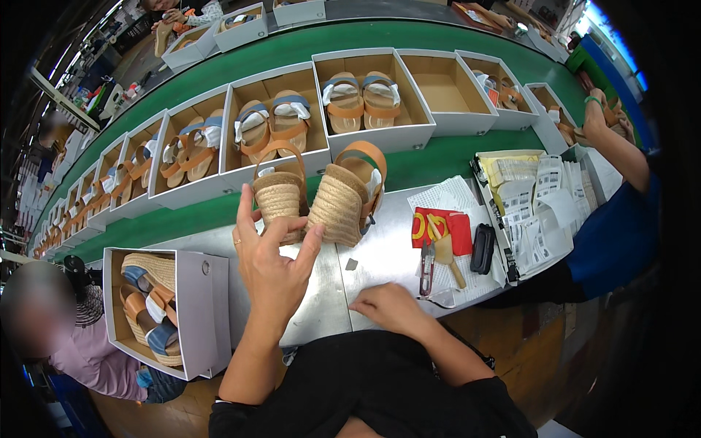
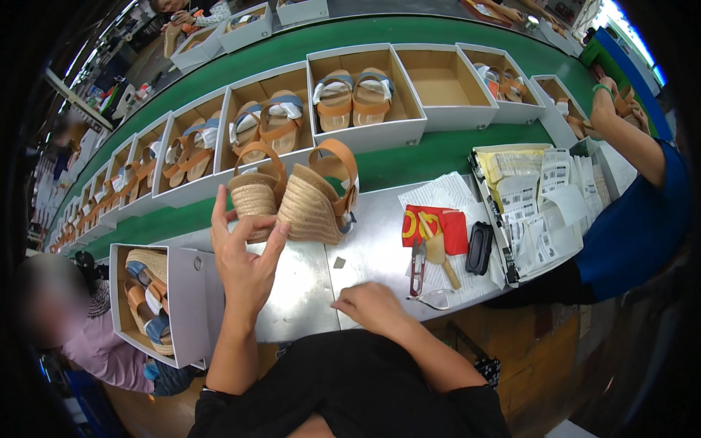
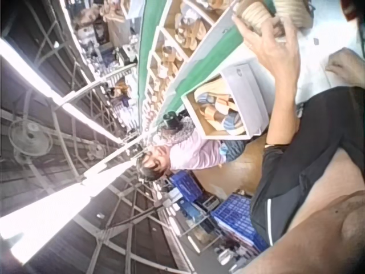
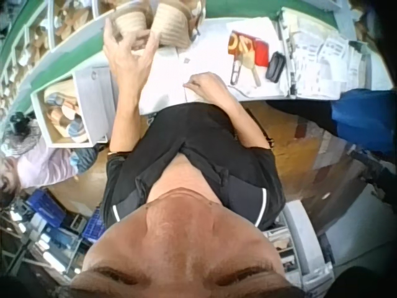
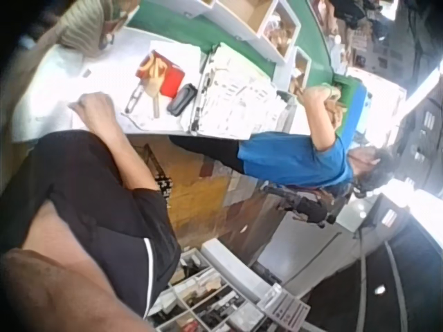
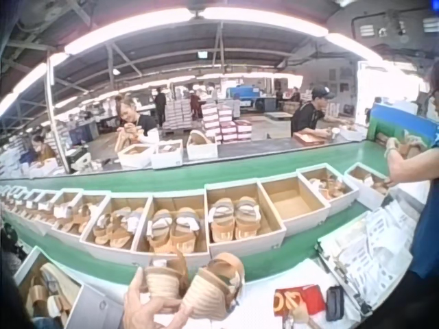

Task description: The person inspects a pair of woven-sole sandals, trims excess material from the sole edges with a utility knife, and places the finished pair into a white box on a green conveyor belt. The person repeats this process for multiple pairs of sandals.

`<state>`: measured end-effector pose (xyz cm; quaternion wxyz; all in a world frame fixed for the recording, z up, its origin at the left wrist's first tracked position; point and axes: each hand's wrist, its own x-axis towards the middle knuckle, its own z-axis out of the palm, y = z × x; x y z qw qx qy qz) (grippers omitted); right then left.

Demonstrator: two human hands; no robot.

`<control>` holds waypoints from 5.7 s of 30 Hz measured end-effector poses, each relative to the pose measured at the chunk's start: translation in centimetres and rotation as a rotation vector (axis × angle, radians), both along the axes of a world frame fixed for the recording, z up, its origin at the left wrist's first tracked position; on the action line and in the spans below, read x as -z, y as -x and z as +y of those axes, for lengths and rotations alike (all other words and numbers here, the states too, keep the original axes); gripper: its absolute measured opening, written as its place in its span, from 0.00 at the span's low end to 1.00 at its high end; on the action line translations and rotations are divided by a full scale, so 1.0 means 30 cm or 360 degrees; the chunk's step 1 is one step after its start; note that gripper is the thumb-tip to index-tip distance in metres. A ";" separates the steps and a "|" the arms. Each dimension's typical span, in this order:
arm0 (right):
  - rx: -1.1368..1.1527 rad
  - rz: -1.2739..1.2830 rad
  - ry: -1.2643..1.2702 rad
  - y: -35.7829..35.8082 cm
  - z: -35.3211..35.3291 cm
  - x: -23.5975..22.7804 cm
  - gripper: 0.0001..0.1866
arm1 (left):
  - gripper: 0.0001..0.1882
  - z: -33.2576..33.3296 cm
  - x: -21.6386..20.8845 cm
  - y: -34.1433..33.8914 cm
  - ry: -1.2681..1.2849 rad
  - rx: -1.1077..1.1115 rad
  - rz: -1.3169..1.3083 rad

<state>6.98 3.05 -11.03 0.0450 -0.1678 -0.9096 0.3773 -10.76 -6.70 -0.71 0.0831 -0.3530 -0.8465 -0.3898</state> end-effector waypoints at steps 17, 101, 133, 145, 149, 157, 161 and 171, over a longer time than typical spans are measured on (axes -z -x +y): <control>0.0523 0.0943 0.0180 0.278 0.149 -0.254 0.15 | 0.25 -0.032 0.052 0.021 0.0058 0.0185 0.0427; 0.0079 0.0690 -0.0106 0.357 0.140 -0.427 0.05 | 0.24 -0.210 0.052 0.071 0.0017 0.0763 0.0302; 0.0105 0.0275 0.0328 0.114 0.047 -0.527 0.05 | 0.26 -0.304 0.125 -0.023 -0.0160 0.0679 0.0303; -0.0095 -0.0119 0.0040 0.243 0.025 -0.493 0.05 | 0.26 -0.322 0.139 -0.036 -0.0119 0.0839 0.0381; 0.0116 0.0479 0.0342 0.210 0.025 -0.464 0.07 | 0.24 -0.322 0.138 0.007 -0.0225 0.0740 0.0259; -0.0254 0.0522 0.0703 0.401 0.054 -0.412 0.09 | 0.26 -0.356 0.086 0.096 -0.0170 0.0781 0.0068; -0.0243 0.0644 0.0869 0.466 0.030 -0.342 0.09 | 0.26 -0.387 0.065 0.123 -0.0040 0.0645 -0.0031; -0.0537 0.0911 0.0224 0.529 0.016 -0.334 0.08 | 0.25 -0.417 0.103 0.171 -0.0123 0.0626 -0.0057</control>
